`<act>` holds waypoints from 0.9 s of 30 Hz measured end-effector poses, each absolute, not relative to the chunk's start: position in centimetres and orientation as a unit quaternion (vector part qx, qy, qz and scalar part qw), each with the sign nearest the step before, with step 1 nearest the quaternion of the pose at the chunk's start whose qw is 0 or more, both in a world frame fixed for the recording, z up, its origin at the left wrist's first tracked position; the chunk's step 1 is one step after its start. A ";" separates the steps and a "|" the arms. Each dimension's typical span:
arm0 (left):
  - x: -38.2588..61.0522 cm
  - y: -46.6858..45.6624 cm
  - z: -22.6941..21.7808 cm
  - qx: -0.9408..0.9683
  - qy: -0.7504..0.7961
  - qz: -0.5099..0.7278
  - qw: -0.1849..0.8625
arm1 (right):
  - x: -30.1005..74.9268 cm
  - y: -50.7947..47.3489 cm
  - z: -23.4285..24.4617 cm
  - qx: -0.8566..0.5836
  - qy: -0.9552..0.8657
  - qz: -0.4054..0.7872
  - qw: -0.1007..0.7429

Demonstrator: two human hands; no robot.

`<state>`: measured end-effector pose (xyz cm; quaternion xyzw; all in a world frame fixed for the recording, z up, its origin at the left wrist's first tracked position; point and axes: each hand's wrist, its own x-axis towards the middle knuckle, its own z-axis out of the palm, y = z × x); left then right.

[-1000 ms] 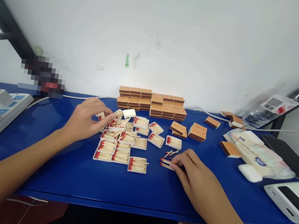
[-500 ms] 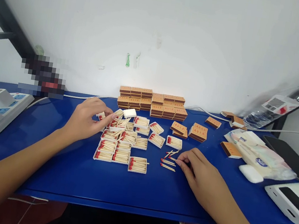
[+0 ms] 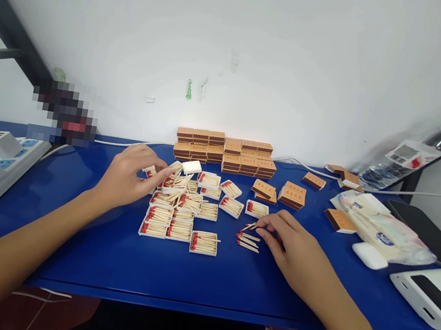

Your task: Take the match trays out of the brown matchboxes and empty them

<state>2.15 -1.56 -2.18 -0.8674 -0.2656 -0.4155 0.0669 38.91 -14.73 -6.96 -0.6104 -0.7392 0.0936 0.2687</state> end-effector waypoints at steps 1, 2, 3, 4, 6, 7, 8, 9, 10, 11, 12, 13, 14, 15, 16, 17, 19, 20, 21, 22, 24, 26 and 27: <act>2.2 -1.6 -2.2 -0.867 -0.268 -0.415 0.067 | 39.2 -14.6 -7.1 -0.612 -0.740 0.089 0.263; 2.2 -1.6 -2.2 -0.867 -0.270 -0.414 0.066 | 39.4 -14.5 -7.3 -0.614 -0.742 0.087 0.256; 2.2 -1.6 -2.1 -0.867 -0.272 -0.413 0.065 | 39.5 -14.4 -7.4 -0.615 -0.744 0.086 0.249; 2.2 -1.6 -2.1 -0.866 -0.273 -0.413 0.065 | 39.6 -14.3 -7.4 -0.615 -0.745 0.085 0.244; 2.2 -1.6 -2.2 -0.866 -0.272 -0.414 0.064 | 39.7 -14.2 -7.4 -0.616 -0.745 0.082 0.244; 2.2 -1.6 -2.2 -0.866 -0.272 -0.414 0.065 | 39.6 -14.2 -7.4 -0.616 -0.745 0.081 0.245; 2.2 -1.6 -2.2 -0.867 -0.272 -0.413 0.065 | 39.6 -14.1 -7.4 -0.614 -0.746 0.081 0.245; 2.2 -1.6 -2.2 -0.867 -0.273 -0.412 0.065 | 39.5 -14.1 -7.3 -0.612 -0.748 0.081 0.242; 2.2 -1.6 -2.2 -0.867 -0.274 -0.410 0.065 | 39.5 -14.0 -7.3 -0.610 -0.751 0.082 0.238; 2.1 -1.6 -2.2 -0.868 -0.274 -0.409 0.066 | 39.4 -14.0 -7.3 -0.609 -0.754 0.082 0.234; 2.1 -1.6 -2.1 -0.868 -0.275 -0.409 0.066 | 39.3 -14.0 -7.2 -0.610 -0.754 0.082 0.230; 2.1 -1.6 -2.1 -0.867 -0.274 -0.410 0.066 | 39.2 -14.0 -7.2 -0.612 -0.753 0.083 0.226; 2.1 -1.6 -2.1 -0.867 -0.273 -0.412 0.066 | 39.0 -14.1 -7.0 -0.614 -0.753 0.086 0.222; 2.1 -1.6 -2.1 -0.866 -0.273 -0.413 0.066 | 38.8 -14.2 -6.9 -0.615 -0.752 0.091 0.217; 2.2 -1.6 -2.1 -0.866 -0.273 -0.413 0.067 | 38.6 -14.3 -6.7 -0.615 -0.754 0.097 0.212; 2.2 -1.6 -2.1 -0.866 -0.273 -0.413 0.067 | 38.4 -14.4 -6.5 -0.613 -0.756 0.104 0.206; 2.2 -1.6 -2.1 -0.867 -0.272 -0.412 0.068 | 37.9 -14.6 -6.0 -0.608 -0.760 0.115 0.199; 2.2 -1.6 -2.1 -0.868 -0.270 -0.412 0.068 | 37.8 -14.6 -5.8 -0.606 -0.761 0.117 0.200; 2.2 -1.6 -2.1 -0.868 -0.269 -0.412 0.069 | 37.6 -14.6 -5.7 -0.604 -0.762 0.116 0.203; 2.2 -1.6 -2.1 -0.868 -0.268 -0.413 0.069 | 37.5 -14.5 -5.6 -0.603 -0.763 0.111 0.207; 2.2 -1.6 -2.1 -0.868 -0.270 -0.411 0.068 | 37.5 -14.1 -5.7 -0.599 -0.765 0.101 0.212; 2.2 -1.6 -2.1 -0.868 -0.273 -0.409 0.066 | 37.6 -13.6 -5.9 -0.596 -0.769 0.097 0.208; 2.1 -1.6 -2.0 -0.868 -0.274 -0.408 0.065 | 37.7 -13.4 -6.0 -0.596 -0.771 0.098 0.203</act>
